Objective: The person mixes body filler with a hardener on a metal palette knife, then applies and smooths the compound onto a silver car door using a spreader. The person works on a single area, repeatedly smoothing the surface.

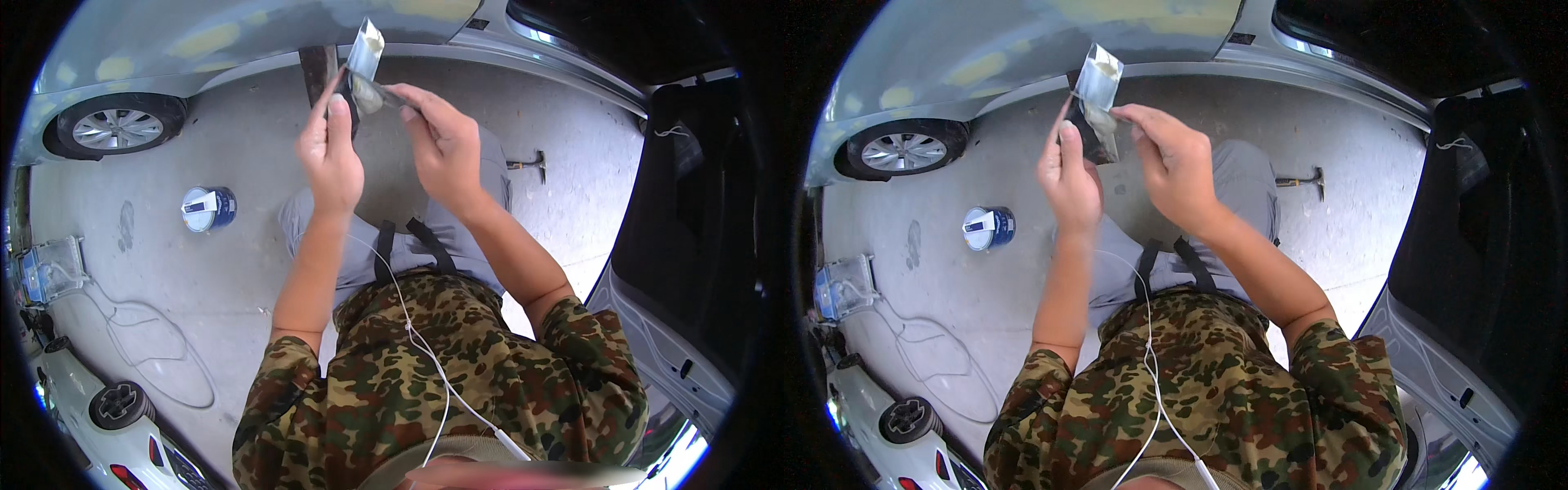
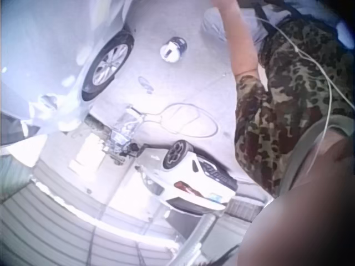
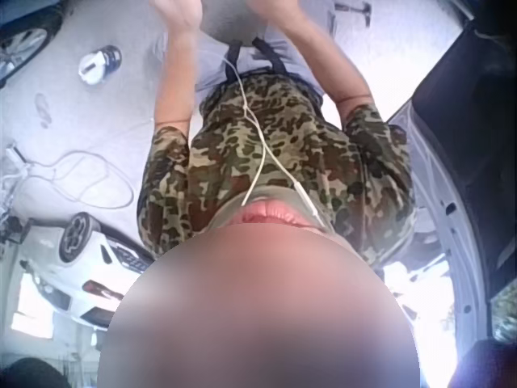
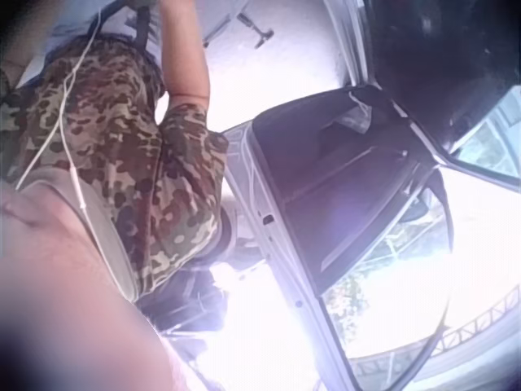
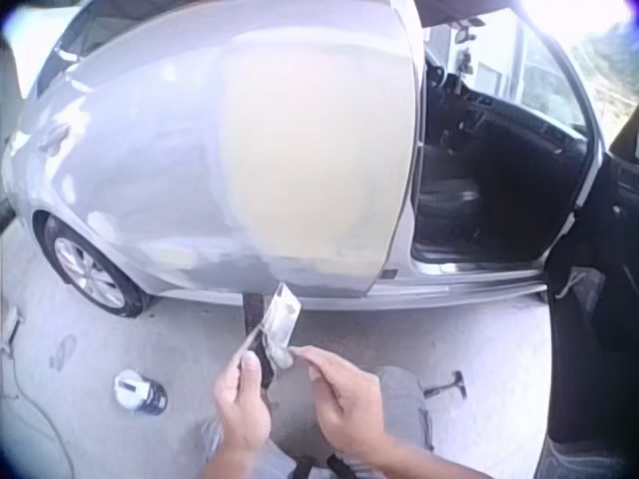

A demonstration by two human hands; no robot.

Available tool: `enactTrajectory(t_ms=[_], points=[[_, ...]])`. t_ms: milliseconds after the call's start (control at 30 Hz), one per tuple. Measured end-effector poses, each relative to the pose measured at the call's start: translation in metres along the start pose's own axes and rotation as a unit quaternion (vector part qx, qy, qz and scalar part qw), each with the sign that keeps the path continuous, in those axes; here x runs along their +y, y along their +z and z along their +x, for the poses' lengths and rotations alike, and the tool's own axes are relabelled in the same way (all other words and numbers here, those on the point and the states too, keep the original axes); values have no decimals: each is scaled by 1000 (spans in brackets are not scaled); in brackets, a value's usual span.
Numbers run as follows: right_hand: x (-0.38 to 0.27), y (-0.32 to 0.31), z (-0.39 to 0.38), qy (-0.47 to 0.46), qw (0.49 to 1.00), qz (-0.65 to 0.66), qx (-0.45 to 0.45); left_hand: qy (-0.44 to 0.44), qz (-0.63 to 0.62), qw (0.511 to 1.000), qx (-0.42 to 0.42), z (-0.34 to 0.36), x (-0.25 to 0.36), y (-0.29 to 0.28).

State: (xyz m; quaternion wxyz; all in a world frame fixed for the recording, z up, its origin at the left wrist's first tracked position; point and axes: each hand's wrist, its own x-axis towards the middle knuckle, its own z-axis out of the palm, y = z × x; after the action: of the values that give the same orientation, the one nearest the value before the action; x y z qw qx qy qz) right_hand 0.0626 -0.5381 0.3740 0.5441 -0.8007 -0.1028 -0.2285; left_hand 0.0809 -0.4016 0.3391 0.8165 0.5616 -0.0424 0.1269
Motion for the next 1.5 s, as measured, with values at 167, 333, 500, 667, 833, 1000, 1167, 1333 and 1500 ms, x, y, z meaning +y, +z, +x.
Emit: enactTrajectory(t_ms=[167, 333, 500, 667, 833, 1000, 1167, 1333, 1500], points=[[7, 6, -23, 61, 994, 77, -48, 65, -59, 996, 14, 24, 38, -8], [13, -14, 13, 321, 851, 397, 125, 34, -229, 973, -17, 25, 55, -39], [-4, -35, 42, 152, 828, 524, 129, -175, -304, 935, -44, -11, 8, -35], [-3, -28, 25, 191, 948, 254, -17, -211, -334, 918, -36, -24, -14, -34], [13, -44, 19, 46, 984, -100, -138, -200, -308, 929, 54, -20, -17, -40], [11, -29, 13, -83, 983, -164, -5, -165, -247, 952, 72, -26, -24, -31], [1, 1, 0, -61, 992, -97, -55, -92, -159, 979, 89, -26, -25, -13], [-5, -3, 6, -22, 999, -39, -3, -26, -63, 995, 77, -25, -12, -3], [-5, -6, 2, 28, 998, 46, -25, 43, 20, 999, 12, -10, 7, 5]])
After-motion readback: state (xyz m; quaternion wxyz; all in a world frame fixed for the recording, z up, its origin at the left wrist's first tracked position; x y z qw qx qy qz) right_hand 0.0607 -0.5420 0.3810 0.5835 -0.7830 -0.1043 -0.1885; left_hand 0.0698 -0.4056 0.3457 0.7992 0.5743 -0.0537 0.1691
